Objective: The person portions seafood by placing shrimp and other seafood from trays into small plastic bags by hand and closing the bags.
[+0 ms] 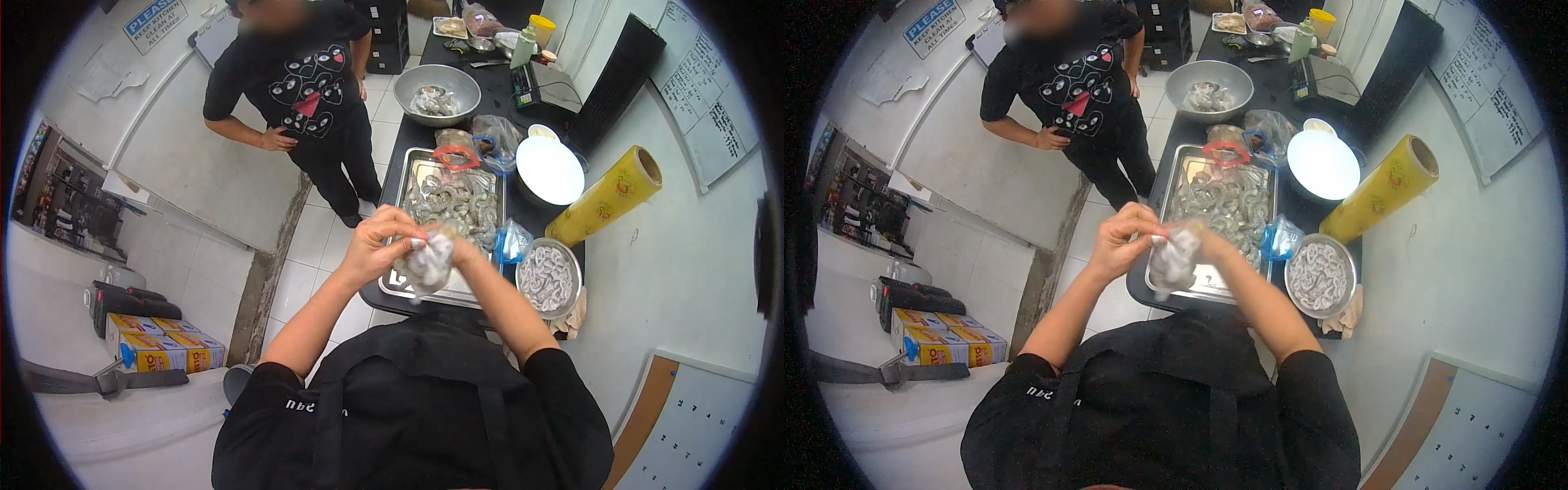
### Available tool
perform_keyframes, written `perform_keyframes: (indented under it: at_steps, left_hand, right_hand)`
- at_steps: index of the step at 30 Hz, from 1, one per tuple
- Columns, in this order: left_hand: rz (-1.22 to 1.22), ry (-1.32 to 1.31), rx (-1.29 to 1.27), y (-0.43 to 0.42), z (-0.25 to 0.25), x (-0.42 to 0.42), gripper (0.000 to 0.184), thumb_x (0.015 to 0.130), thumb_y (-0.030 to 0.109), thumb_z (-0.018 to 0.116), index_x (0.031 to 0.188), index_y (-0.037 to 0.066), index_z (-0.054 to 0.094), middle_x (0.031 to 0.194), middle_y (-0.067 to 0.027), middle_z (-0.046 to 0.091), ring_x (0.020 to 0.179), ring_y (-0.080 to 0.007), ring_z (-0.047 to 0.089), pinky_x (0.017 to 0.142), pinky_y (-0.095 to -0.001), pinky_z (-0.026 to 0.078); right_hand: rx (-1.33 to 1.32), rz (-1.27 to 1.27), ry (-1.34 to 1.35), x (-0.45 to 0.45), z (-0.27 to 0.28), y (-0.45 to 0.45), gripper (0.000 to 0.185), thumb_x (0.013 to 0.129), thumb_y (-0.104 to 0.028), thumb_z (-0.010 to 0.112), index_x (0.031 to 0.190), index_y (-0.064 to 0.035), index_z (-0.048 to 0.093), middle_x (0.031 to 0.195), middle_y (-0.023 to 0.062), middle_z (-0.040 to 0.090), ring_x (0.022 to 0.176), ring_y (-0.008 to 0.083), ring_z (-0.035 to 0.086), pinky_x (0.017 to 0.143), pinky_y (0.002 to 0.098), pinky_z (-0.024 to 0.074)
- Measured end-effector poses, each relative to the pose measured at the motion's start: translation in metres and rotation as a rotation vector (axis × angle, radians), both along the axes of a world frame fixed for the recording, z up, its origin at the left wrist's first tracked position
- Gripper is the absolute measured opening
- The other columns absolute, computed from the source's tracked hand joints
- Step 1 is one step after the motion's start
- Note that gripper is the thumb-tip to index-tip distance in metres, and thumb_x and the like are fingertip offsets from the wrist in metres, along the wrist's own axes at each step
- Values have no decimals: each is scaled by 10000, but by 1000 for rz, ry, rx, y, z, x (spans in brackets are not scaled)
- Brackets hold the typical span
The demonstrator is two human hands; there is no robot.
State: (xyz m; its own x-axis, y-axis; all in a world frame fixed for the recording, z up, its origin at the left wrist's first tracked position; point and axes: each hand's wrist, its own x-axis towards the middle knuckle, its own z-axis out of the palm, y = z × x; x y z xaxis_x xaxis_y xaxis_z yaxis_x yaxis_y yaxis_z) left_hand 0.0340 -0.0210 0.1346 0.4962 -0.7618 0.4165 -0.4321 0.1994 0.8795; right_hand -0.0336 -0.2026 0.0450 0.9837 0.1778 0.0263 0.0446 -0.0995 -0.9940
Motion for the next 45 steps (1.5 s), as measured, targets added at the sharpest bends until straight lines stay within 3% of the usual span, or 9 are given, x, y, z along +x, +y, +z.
perform_keyframes:
  at_steps: [3,8,12,19,22,27,40,43,45]
  left_hand:
    - [-77,45,45,4,-9,11,75,787,47,684,857,30,703,1042,-41,487,981,-120,501,811,-251,423]
    - [120,437,167,4,-59,20,78,808,52,670,859,5,705,1000,-35,532,946,-125,520,809,-243,420]
    - [325,485,60,-5,-86,17,105,808,46,669,900,25,715,986,-32,549,916,-118,526,770,-246,431]
    - [488,-185,105,-6,-118,26,147,729,70,691,873,89,714,1004,-66,530,951,-221,502,850,-328,408]
    - [568,-172,88,-10,-135,25,146,736,90,692,881,68,692,987,-76,528,902,-214,515,808,-314,420]
    - [609,551,142,-15,-155,10,155,826,71,639,956,-11,664,899,-67,611,813,-138,561,737,-262,456]
    - [535,1130,23,-29,-180,-16,169,842,108,630,957,-16,640,897,-49,592,763,-103,554,701,-247,457]
    - [668,52,226,-23,-176,-11,154,738,155,697,848,56,655,1063,-140,442,1010,-259,462,875,-376,381]
    - [617,-150,256,-19,-159,-8,151,744,145,691,859,58,647,1071,-142,447,1022,-282,443,893,-397,360]
  right_hand:
    - [285,186,-71,17,28,-35,122,848,-133,642,910,-39,688,894,51,644,835,140,580,768,260,449]
    - [-742,-126,-573,9,68,-31,136,794,-175,666,845,-54,697,862,66,590,841,219,545,747,316,447]
    - [-894,-134,-601,9,56,-9,137,771,-159,686,847,-46,694,811,63,574,806,248,533,714,347,453]
    - [146,-293,413,22,-2,-2,377,830,-368,660,978,-22,678,856,57,662,693,113,570,540,269,444]
    - [386,-475,272,7,0,20,402,848,-395,648,984,-18,678,835,25,645,717,80,559,500,227,428]
    - [-522,-633,-216,-1,-51,39,200,776,-171,705,952,-77,703,867,94,627,839,249,609,759,326,475]
    - [-462,-753,-261,-5,-63,43,122,729,-159,683,784,-51,676,801,77,599,777,284,538,723,366,432]
    - [-467,-732,-195,-11,-64,37,136,722,-176,687,768,-49,667,795,82,598,777,288,534,731,373,426]
    - [-451,-736,-149,-13,-62,35,158,723,-198,691,785,-53,677,797,80,601,783,279,529,738,370,425]
